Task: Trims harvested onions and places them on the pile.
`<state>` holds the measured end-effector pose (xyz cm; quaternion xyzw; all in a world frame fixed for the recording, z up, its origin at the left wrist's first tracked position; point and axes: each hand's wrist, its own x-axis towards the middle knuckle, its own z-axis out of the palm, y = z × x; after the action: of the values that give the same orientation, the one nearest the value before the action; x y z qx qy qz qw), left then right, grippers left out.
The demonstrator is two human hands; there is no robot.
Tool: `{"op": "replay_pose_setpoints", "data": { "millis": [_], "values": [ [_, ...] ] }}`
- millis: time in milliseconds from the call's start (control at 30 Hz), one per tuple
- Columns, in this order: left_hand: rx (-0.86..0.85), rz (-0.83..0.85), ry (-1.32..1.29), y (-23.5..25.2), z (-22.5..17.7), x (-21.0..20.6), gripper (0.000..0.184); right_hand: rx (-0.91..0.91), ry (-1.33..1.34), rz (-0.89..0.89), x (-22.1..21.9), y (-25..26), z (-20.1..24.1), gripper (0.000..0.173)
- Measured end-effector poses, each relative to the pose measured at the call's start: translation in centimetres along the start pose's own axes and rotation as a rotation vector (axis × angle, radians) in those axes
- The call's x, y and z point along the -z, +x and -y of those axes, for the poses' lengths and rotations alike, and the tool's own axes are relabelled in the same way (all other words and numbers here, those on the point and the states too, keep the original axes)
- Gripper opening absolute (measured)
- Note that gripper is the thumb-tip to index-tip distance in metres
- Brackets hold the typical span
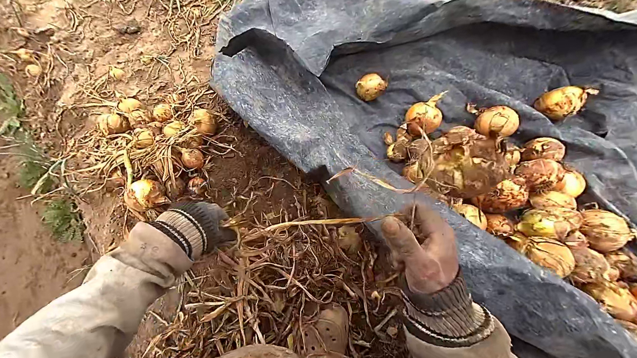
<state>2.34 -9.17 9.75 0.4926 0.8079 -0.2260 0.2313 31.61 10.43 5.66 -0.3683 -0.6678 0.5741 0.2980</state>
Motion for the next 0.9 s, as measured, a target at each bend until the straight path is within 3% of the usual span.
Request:
{"op": "replay_pose_setpoints", "data": {
  "millis": [33, 67, 133, 167, 200, 233, 267, 300, 333, 367, 400, 433, 467, 500, 600, 633, 700, 800, 900],
  "values": [
    [0.039, 0.323, 0.118, 0.7, 1.2, -1.2, 0.056, 0.011, -0.105, 0.028, 0.0, -0.2, -0.3, 0.062],
    [0.07, 0.543, 0.215, 0.8, 1.4, -1.8, 0.06, 0.015, -0.207, 0.099, -0.5, -0.8, -0.6, 0.064],
    [0.218, 0.744, 0.274, 0.7, 0.3, 0.6, 0.061, -0.033, -0.369, 0.418, -2.2, -2.5, -0.2, 0.064],
    [0.298, 0.691, 0.217, 1.1, 0.3, 1.9, 0.057, -0.092, -0.456, 0.664, -3.4, -3.3, 0.6, 0.065],
    [0.358, 0.544, 0.13, 1.9, 1.2, 2.1, 0.053, -0.159, -0.547, 0.926, -4.6, -3.9, 1.3, 0.066],
    [0.368, 0.263, 0.024, 2.9, 2.9, 0.6, 0.048, -0.197, -0.608, 1.125, -5.9, -4.5, 1.5, 0.066],
    [0.274, -0.187, -0.05, 4.6, 5.8, -3.0, 0.042, -0.212, -0.65, 1.241, -6.8, -5.1, 1.1, 0.064],
    [0.194, -0.485, -0.102, 6.8, 7.7, -5.4, 0.039, -0.217, -0.682, 1.292, -7.4, -5.6, 0.5, 0.062],
    [0.207, -0.475, -0.156, 7.7, 7.8, -4.8, 0.04, -0.229, -0.7, 1.31, -7.6, -5.8, -0.2, 0.061],
    [0.306, -0.035, -0.224, 7.4, 6.7, -0.5, 0.049, -0.253, -0.706, 1.312, -7.5, -5.8, -0.8, 0.06],
    [0.38, 0.23, -0.279, 8.1, 6.1, 1.8, 0.057, -0.286, -0.701, 1.299, -7.3, -5.5, -1.1, 0.06],
    [0.432, 0.283, -0.318, 8.9, 6.1, 1.6, 0.056, -0.32, -0.692, 1.262, -6.9, -5.1, -1.4, 0.06],
    [0.459, 0.139, -0.326, 9.7, 6.6, -1.1, 0.049, -0.351, -0.68, 1.206, -6.6, -4.7, -1.7, 0.059],
    [0.467, -0.224, -0.287, 11.2, 7.6, -6.0, 0.037, -0.371, -0.667, 1.14, -6.2, -4.3, -2.0, 0.059],
    [0.428, -0.052, -0.236, 12.3, 9.2, -7.1, 0.033, -0.425, -0.584, 0.955, -5.9, -3.4, -3.0, 0.059],
    [0.352, -0.078, -0.226, 11.5, 9.0, -7.2, 0.029, -0.439, -0.559, 0.899, -5.9, -3.3, -3.5, 0.061],
    [0.145, -0.299, -0.245, 8.9, 7.0, -7.5, 0.019, -0.47, -0.492, 0.796, -6.0, -3.3, -4.0, 0.066],
    [-0.173, -0.628, -0.601, 4.6, 1.5, -7.6, 0.016, -0.472, -0.37, 0.714, -6.3, -3.4, -4.2, 0.072],
    [-0.302, -0.64, -0.881, 0.2, -4.8, -6.6, 0.021, -0.346, -0.164, 0.652, -6.4, -3.9, -3.8, 0.076]
  ]
}}
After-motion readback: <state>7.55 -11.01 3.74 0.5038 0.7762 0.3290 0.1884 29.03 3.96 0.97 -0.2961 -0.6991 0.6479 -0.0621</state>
